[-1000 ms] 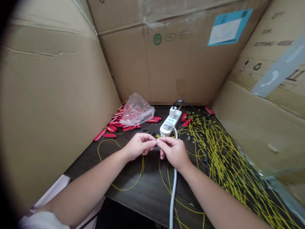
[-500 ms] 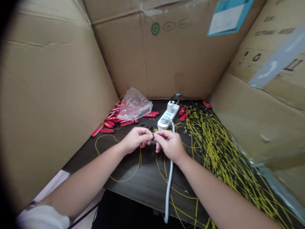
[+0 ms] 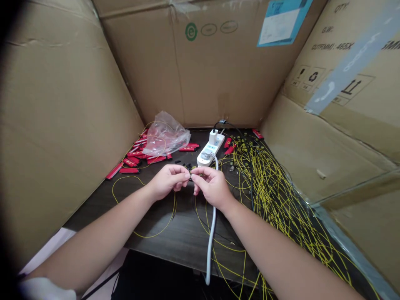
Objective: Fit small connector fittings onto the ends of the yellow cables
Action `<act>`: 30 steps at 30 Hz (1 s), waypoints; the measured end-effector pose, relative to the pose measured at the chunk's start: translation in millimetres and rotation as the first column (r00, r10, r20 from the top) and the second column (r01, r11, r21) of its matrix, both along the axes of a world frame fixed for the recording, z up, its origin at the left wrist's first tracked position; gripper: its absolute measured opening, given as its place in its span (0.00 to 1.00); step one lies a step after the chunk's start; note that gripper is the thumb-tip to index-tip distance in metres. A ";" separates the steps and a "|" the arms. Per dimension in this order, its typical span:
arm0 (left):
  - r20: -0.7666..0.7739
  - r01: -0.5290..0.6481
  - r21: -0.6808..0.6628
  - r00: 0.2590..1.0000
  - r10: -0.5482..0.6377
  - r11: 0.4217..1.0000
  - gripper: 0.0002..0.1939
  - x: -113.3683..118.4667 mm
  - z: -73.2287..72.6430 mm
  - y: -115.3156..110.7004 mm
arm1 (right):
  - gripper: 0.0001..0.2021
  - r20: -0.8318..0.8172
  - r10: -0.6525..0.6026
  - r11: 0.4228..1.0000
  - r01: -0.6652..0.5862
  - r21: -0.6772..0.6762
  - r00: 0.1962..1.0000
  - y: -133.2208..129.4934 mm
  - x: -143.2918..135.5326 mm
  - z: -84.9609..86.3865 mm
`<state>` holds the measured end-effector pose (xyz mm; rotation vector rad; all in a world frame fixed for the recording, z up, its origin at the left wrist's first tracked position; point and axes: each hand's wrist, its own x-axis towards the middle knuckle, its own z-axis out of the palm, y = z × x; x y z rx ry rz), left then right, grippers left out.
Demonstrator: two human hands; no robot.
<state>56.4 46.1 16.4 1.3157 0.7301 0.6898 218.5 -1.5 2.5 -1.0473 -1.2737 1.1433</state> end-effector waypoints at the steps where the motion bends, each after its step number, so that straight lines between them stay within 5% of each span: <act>1: 0.002 0.002 -0.002 1.000 -0.002 1.000 0.14 0.0 0.1 -0.1 | 0.16 0.007 0.001 1.000 -0.001 -0.002 1.000 0.2 -0.1 -0.2; 14: 0.037 0.014 -0.002 0.999 -0.014 1.000 0.14 -1.3 -2.7 1.6 | 0.17 -0.057 -0.001 0.999 -0.002 -0.045 0.998 -0.9 -1.2 1.6; 30: 0.028 0.002 0.015 1.000 -0.003 1.000 0.15 -1.9 -2.2 1.8 | 0.15 0.054 0.025 0.999 -0.023 -0.039 0.998 -1.1 -2.1 1.8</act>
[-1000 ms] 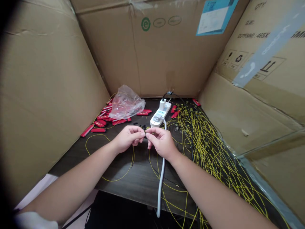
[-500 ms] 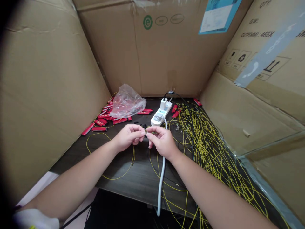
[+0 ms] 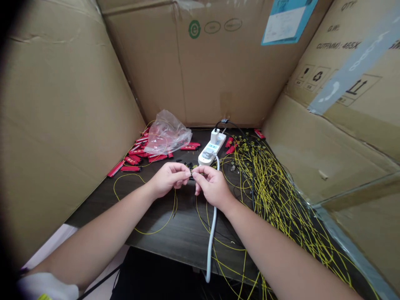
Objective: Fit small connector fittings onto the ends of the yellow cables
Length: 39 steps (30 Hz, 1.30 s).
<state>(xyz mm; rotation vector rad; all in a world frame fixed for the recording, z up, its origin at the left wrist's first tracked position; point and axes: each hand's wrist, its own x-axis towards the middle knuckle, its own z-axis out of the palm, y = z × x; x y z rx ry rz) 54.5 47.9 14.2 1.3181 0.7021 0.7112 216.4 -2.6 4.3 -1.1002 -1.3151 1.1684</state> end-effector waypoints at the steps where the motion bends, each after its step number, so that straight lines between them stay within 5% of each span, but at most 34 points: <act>1: -0.002 -0.003 0.003 1.000 0.003 1.000 0.15 -0.1 0.1 -0.1 | 0.15 -0.001 0.003 1.000 -0.003 -0.002 1.000 -0.1 0.0 0.0; 25: -0.042 -0.053 -0.003 0.998 0.053 0.999 0.12 0.4 -1.7 1.0 | 0.15 0.024 -0.023 0.999 0.022 0.036 0.999 1.9 1.1 -4.6; 31: -0.048 -0.158 0.003 0.986 0.158 0.987 0.10 -0.3 0.9 2.8 | 0.19 -0.031 -0.040 0.999 0.040 0.007 0.999 1.7 -0.3 -2.0; 39: 0.128 -0.339 -0.107 0.928 0.351 0.935 0.10 -10.7 9.8 15.0 | 0.19 -0.037 -0.125 0.992 0.125 0.008 0.991 2.3 -1.3 -5.3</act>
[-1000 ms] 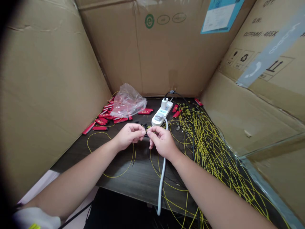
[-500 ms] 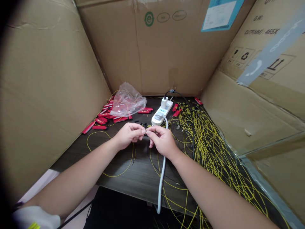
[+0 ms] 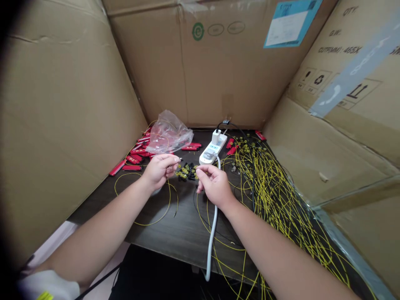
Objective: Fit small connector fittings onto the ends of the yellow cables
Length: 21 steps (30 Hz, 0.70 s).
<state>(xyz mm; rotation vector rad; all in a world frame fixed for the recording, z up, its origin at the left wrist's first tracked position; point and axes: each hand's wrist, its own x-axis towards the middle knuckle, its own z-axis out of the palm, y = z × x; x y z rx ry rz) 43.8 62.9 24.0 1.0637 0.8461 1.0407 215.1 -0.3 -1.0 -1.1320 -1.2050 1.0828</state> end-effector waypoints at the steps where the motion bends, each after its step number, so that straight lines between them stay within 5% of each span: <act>1: 0.009 -0.009 -0.001 1.000 0.009 1.000 0.09 -0.7 0.0 0.9 | 0.18 0.014 -0.022 1.000 0.022 0.013 1.000 0.2 0.2 -0.7; 7: 0.032 -0.051 0.003 0.998 0.051 0.999 0.10 -1.6 -0.5 2.5 | 0.18 0.079 -0.108 0.991 0.102 0.081 0.991 0.2 1.7 -0.8; 21: 0.014 -0.025 0.018 1.000 0.025 1.000 0.11 -0.2 -4.9 4.1 | 0.13 0.331 -0.109 0.976 0.038 0.214 0.937 -1.4 -1.2 -11.5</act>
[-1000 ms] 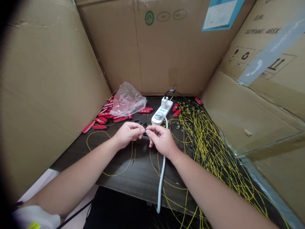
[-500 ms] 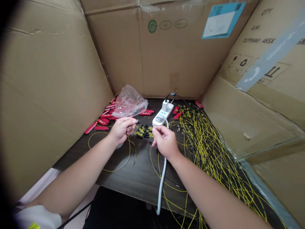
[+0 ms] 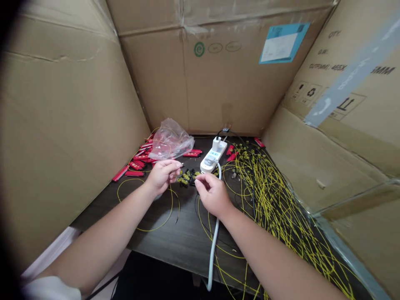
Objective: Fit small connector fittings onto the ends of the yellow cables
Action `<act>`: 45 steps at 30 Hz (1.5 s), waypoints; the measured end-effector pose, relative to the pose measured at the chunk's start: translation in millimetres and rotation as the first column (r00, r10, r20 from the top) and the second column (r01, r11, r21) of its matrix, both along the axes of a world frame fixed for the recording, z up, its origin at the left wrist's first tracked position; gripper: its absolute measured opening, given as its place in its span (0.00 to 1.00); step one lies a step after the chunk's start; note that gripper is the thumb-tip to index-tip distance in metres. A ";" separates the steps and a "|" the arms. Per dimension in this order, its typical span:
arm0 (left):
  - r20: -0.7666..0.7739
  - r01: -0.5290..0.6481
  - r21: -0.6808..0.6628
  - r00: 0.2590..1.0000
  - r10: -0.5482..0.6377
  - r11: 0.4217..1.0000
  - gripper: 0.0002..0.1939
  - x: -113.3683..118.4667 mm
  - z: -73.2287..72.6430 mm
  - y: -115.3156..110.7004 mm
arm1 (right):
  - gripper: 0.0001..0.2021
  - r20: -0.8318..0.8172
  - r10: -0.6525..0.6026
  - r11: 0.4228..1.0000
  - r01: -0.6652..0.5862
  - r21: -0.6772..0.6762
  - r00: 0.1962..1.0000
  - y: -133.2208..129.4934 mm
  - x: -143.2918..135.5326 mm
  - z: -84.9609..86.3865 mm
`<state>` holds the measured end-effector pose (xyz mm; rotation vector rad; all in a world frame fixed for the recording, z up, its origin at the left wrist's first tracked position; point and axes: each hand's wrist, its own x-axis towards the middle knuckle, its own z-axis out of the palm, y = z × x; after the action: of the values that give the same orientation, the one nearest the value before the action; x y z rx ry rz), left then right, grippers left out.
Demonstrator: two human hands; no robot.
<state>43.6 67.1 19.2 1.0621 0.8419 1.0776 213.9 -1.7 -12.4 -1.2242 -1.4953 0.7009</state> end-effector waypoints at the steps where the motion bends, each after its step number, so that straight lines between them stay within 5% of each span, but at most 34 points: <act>1: 0.006 0.015 -0.002 1.000 -0.015 1.000 0.11 -0.2 -0.2 -0.2 | 0.13 0.027 -0.003 1.000 0.003 0.020 1.000 0.3 0.4 -1.2; 6: 0.020 0.094 0.019 0.995 -0.094 0.995 0.12 -2.1 -0.2 -2.3 | 0.12 0.073 0.006 0.999 -0.009 0.044 0.997 0.5 0.7 -3.1; 13: -0.090 0.278 0.038 0.958 -0.274 0.960 0.12 -0.2 1.5 -9.8 | 0.16 -0.128 0.064 0.998 -0.064 0.005 0.990 -2.4 -4.3 1.0; 20: -0.182 0.400 0.025 0.903 -0.389 0.916 0.12 4.8 -3.4 -15.1 | 0.12 -0.070 0.125 0.992 -0.125 0.003 0.990 -4.2 -1.8 7.2; 38: -0.345 0.387 0.099 0.877 -0.333 0.917 0.12 4.6 0.4 -17.1 | 0.11 0.030 0.112 0.994 -0.113 0.014 0.993 -2.3 0.6 6.3; 45: -0.315 0.361 0.066 0.892 -0.324 0.930 0.13 4.7 1.9 -17.6 | 0.17 -0.133 0.125 0.990 -0.132 -0.044 0.983 -2.9 -0.9 2.6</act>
<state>48.3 49.5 21.1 1.4444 0.7927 0.6829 213.0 -4.6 -9.9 -1.1065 -1.4649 0.8943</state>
